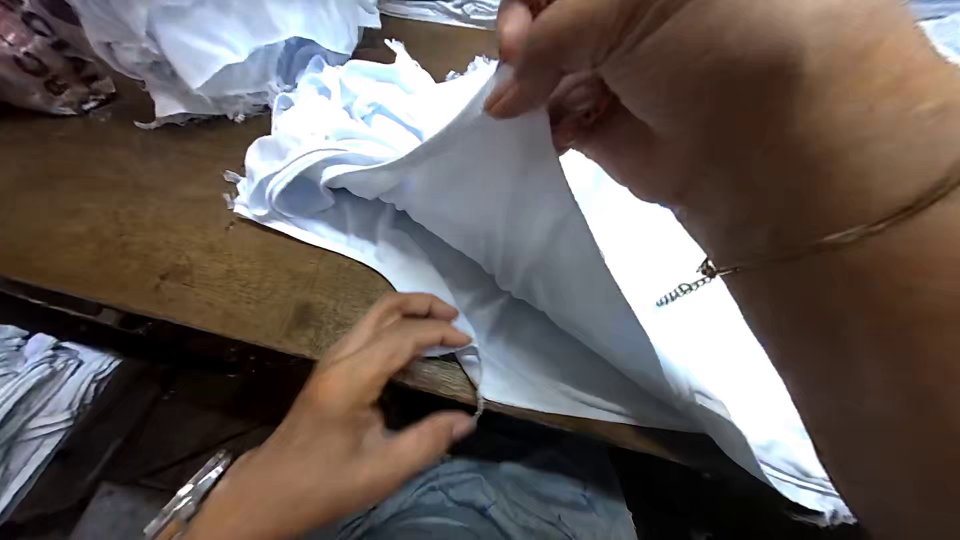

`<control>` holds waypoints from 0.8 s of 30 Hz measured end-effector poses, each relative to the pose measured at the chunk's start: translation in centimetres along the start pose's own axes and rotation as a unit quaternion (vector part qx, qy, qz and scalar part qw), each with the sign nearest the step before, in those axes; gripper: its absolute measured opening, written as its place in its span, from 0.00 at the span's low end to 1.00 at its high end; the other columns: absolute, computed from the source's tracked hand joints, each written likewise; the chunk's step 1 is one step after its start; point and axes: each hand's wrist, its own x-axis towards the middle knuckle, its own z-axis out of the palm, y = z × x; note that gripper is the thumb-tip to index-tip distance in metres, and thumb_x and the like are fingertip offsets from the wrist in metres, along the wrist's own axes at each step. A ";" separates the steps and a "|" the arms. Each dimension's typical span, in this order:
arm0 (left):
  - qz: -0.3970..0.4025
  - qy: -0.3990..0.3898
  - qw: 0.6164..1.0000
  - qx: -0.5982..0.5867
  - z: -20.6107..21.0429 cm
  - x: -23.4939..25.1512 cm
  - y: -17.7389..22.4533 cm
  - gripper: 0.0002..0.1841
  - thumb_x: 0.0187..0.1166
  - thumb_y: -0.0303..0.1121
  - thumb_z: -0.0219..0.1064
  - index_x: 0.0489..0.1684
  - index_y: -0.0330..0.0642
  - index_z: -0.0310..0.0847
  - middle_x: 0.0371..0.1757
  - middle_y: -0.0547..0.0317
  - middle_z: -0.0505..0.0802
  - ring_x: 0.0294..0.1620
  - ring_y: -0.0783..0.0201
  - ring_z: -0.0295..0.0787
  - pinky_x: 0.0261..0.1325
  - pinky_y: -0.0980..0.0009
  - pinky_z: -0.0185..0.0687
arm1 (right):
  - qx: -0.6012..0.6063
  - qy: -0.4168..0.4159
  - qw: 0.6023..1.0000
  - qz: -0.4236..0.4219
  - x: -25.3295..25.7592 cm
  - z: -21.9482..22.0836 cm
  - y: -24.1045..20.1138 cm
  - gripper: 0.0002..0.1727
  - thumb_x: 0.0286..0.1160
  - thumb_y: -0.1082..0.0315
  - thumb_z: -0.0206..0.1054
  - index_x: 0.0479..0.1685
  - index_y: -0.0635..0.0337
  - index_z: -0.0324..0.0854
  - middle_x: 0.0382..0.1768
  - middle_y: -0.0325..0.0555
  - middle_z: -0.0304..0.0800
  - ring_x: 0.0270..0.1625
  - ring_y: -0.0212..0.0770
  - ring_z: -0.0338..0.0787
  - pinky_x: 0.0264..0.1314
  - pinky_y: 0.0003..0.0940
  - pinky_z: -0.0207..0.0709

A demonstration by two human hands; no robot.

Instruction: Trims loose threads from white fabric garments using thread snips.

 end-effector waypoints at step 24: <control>-0.160 0.077 0.966 0.189 -0.8 -0.6 -3.4 0.29 0.71 0.51 0.77 0.66 0.47 0.76 0.45 0.69 0.92 0.36 0.70 0.88 0.34 0.68 0.85 | -0.372 -0.021 0.925 0.072 -10.6 5.8 9.5 0.33 0.43 0.32 0.83 0.40 0.47 0.85 0.17 0.33 0.76 0.19 0.37 0.75 0.19 0.42 0.70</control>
